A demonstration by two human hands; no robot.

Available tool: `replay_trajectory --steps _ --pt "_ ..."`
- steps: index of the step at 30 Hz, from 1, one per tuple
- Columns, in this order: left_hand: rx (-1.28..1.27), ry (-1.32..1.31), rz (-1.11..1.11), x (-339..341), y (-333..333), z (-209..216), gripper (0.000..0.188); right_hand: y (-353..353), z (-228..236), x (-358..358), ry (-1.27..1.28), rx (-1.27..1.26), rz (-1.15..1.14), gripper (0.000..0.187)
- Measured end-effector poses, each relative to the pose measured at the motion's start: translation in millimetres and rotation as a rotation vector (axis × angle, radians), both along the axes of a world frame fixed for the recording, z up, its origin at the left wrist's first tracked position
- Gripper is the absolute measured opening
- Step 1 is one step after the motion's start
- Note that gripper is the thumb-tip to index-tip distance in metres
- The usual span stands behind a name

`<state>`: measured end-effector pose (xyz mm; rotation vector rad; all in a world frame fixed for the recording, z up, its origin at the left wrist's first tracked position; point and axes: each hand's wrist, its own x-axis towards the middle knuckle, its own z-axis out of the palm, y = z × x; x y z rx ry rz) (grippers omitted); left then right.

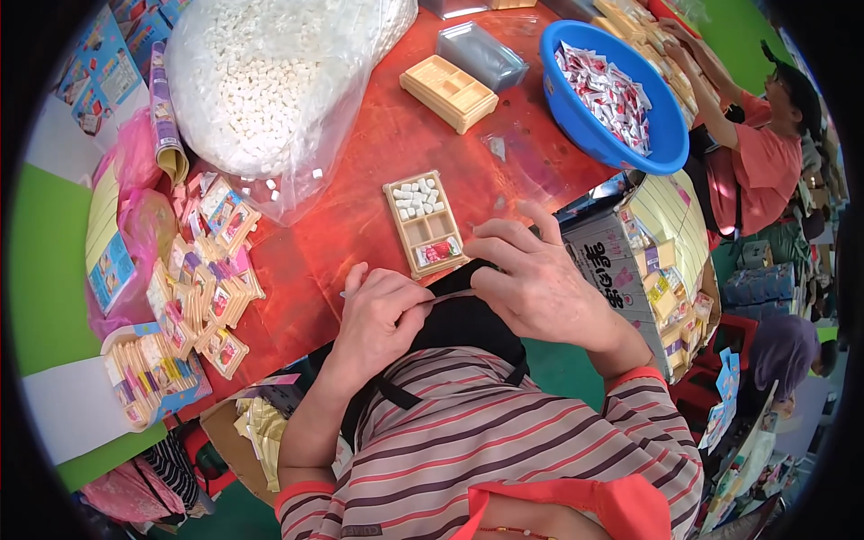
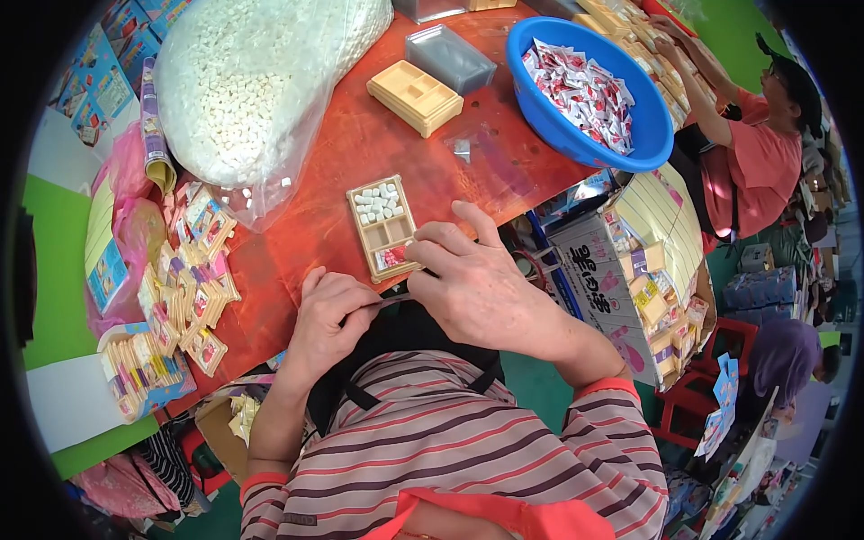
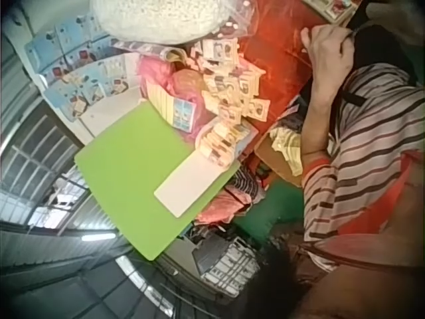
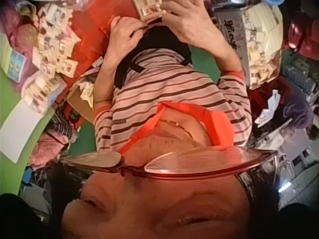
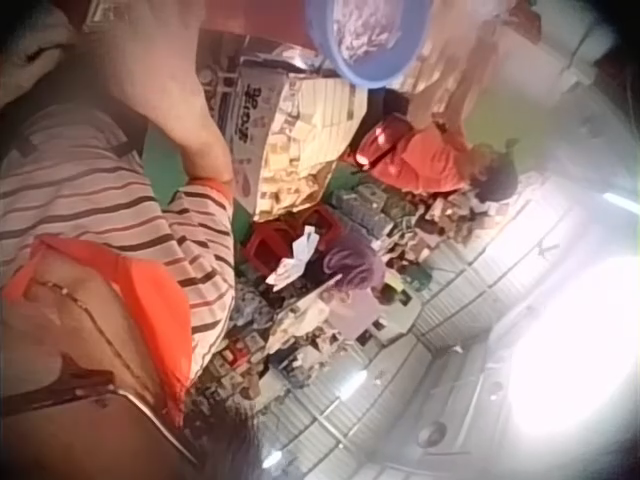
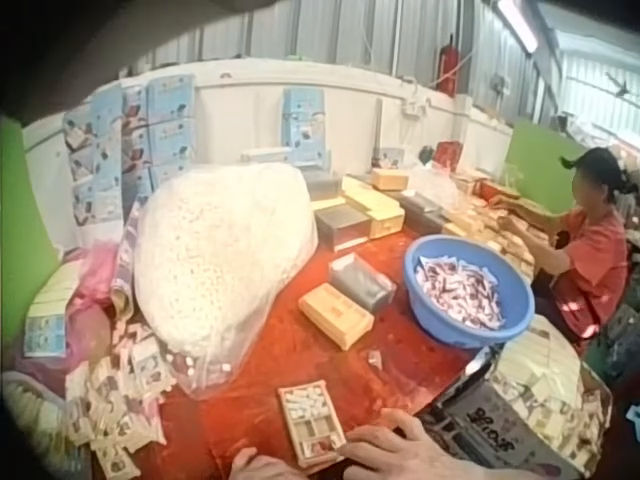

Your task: The recorder is packaging small white items into plastic cases and then into paper boxes.

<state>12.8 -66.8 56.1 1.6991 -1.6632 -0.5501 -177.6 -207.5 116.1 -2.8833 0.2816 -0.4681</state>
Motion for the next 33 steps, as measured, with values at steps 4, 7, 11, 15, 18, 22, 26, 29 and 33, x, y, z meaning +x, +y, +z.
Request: replay_trajectory --steps 4,7,11,15,18,22,26,29,33 --pt "0.017 0.103 -0.007 15 -6 -9 0.011 -6 0 1 0.012 0.136 0.035 0.011" --pt "0.031 0.327 0.024 31 -6 -19 0.011 -19 -4 2 -0.003 0.185 0.018 0.009" --pt "0.055 0.493 0.143 33 -16 -23 0.009 -46 -27 15 0.026 0.317 -0.006 0.008" --pt "0.024 0.314 0.186 38 -23 -30 0.010 -65 -50 30 0.091 0.470 -0.050 0.013" --pt "0.051 0.171 0.239 40 -28 -38 0.013 -75 -66 42 0.103 0.465 -0.069 0.016" --pt "0.048 -0.100 0.327 38 -38 -43 0.013 -82 -78 54 0.178 0.377 -0.108 0.016" --pt "0.090 -0.289 0.364 37 -43 -47 0.016 -85 -83 63 0.205 0.268 -0.121 0.016" --pt "0.084 -0.366 0.366 34 -46 -48 0.017 -84 -88 68 0.232 0.168 -0.159 0.015" --pt "0.081 -0.435 0.355 31 -51 -46 0.017 -80 -92 69 0.231 0.091 -0.182 0.015"
